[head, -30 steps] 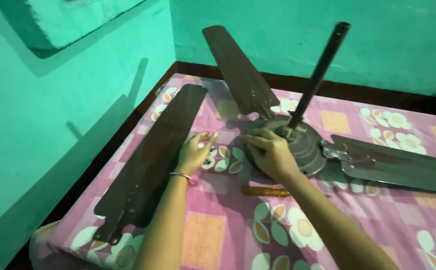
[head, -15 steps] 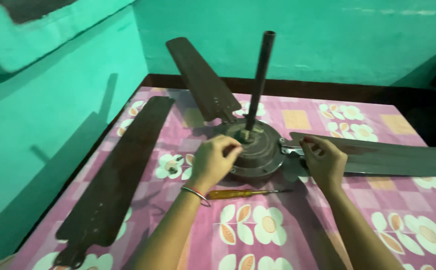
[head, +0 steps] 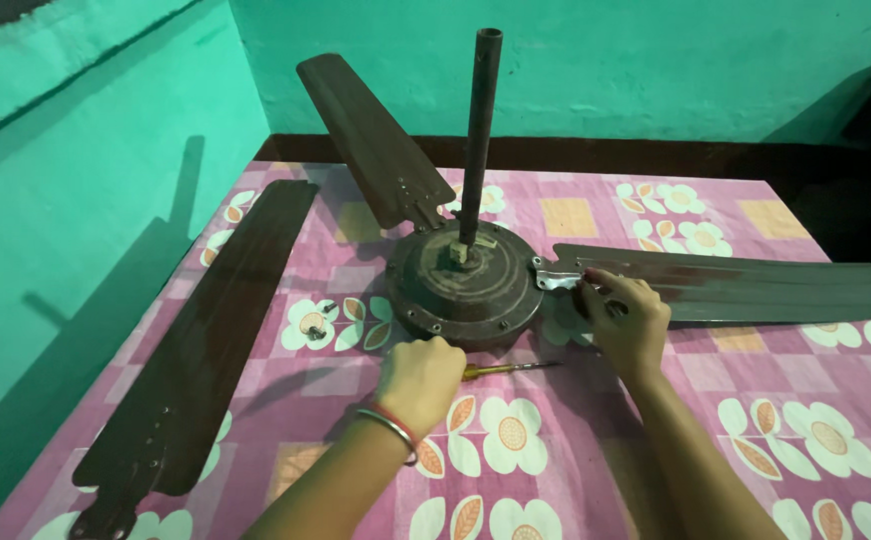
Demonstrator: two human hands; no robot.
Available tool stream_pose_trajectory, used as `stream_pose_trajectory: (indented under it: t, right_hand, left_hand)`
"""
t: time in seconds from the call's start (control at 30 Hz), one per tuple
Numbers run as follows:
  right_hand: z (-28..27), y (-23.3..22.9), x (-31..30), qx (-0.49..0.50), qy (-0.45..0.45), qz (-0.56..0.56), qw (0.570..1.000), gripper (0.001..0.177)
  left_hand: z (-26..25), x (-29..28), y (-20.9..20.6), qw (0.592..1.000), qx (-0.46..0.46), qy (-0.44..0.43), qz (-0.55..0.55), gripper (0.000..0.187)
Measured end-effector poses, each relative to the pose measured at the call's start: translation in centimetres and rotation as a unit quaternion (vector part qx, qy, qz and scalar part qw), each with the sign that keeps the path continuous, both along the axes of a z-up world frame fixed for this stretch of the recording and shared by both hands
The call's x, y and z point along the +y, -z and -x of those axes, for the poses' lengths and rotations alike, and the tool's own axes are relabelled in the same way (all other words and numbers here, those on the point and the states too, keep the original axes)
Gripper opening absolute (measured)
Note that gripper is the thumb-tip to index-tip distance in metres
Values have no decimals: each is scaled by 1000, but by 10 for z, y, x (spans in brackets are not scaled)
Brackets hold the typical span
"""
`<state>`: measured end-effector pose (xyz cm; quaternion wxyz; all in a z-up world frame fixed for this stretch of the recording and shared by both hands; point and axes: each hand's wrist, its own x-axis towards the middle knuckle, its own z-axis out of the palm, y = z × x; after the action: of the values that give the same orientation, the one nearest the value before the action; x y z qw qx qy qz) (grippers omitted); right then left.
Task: The person attaches ceiling fan blades to the fan motor housing using a screwdriver. They align each blade, insert screws, and tighten them to secure the blades in place.
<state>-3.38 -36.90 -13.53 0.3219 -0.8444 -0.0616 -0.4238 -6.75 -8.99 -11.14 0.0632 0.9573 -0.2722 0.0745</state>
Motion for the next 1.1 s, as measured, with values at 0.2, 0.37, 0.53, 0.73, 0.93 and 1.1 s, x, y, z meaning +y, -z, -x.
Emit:
stream_pose_trajectory:
  t: [0.2, 0.37, 0.53, 0.73, 0.93, 1.1]
  right_hand:
    - [-14, -15, 13, 34, -43, -42, 998, 22]
    - [-27, -32, 19, 141, -60, -98, 983, 22]
    - [-45, -31, 18, 156, -54, -67, 984, 21]
    - [-56, -27, 15, 169, -65, -45, 982, 21]
    - [-59, -27, 16, 193, -68, -34, 978, 21]
    - [-59, -33, 17, 168, -85, 12, 982, 19]
  left_hand:
    - [1, 26, -34, 991, 113, 38, 62, 17]
    - [-8, 38, -79, 954, 141, 112, 241, 22]
    - [-6, 50, -101, 881, 200, 82, 421, 24]
    - [-12, 53, -103, 807, 187, 69, 556, 30]
    - [-15, 51, -97, 786, 177, 76, 588, 31]
    - [-15, 50, -96, 787, 163, 88, 588, 33]
